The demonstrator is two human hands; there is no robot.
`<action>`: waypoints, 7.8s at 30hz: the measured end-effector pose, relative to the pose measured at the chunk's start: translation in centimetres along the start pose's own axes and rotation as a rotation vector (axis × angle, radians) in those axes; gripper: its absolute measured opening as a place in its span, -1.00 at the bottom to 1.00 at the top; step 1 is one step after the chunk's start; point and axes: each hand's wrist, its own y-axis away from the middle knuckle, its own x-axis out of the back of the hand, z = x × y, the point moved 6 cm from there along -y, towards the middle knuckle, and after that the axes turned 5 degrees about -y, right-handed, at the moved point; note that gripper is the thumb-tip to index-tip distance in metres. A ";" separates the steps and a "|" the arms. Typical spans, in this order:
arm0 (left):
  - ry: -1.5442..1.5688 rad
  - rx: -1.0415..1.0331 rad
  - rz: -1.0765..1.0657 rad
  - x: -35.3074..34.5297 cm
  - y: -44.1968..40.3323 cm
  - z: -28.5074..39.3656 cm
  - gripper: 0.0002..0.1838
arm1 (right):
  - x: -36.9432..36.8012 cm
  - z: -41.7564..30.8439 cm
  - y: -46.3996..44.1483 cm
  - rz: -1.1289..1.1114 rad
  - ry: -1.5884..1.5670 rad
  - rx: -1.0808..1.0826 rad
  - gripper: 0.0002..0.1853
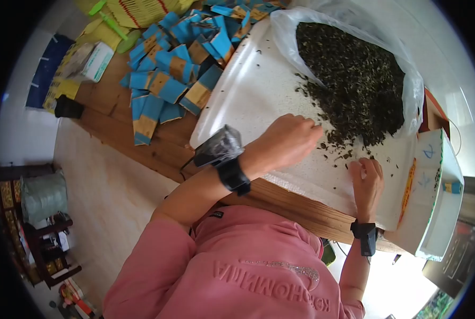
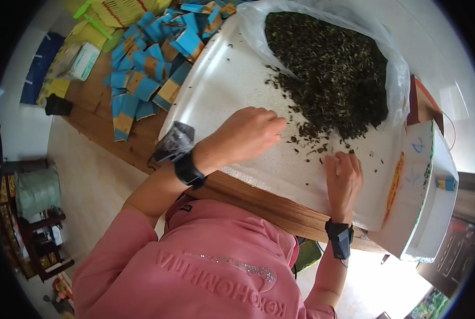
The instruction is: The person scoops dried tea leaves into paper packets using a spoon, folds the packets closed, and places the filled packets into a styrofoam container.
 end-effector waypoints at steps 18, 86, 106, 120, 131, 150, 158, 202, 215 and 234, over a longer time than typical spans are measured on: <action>-0.298 -0.088 0.052 -2.9 -1.9 -1.1 -0.93 | -0.5 1.6 -0.6 0.058 -0.317 -0.161 -0.93; -0.206 -0.180 0.232 -1.2 -2.2 -0.2 -0.76 | -2.9 -22.8 -6.4 -0.518 -0.622 0.877 -0.13; 0.070 -0.102 0.156 -3.4 -2.0 -2.3 -0.95 | -1.3 -1.8 -0.2 -0.130 -0.323 -0.133 -0.80; 0.263 -0.148 0.267 -2.9 -1.6 -1.9 -0.95 | -0.1 0.7 0.1 0.104 -0.211 -0.094 -0.88; 0.219 -0.090 0.106 -3.2 -2.2 -1.4 -0.84 | -0.7 3.8 -1.1 0.102 -0.724 -0.383 -0.81; 0.401 -0.281 0.076 -0.8 -2.8 7.0 -0.53 | -1.3 1.4 -2.1 0.159 -0.352 -0.100 -0.84; 0.372 -0.608 0.075 2.1 -2.0 13.8 -0.23 | -3.0 -3.0 -4.0 0.076 0.230 0.167 -0.92; 0.327 -0.153 0.104 3.2 0.7 1.7 -0.52 | 0.3 0.8 -1.0 0.158 -0.122 0.147 -0.71; 0.171 -0.020 0.075 1.6 3.0 -2.6 -0.62 | -0.2 3.3 -0.7 0.142 -0.085 0.026 -0.72; 0.218 -0.053 0.070 -0.1 2.9 -1.5 -0.63 | 0.5 3.0 -0.8 0.117 0.005 0.094 -0.92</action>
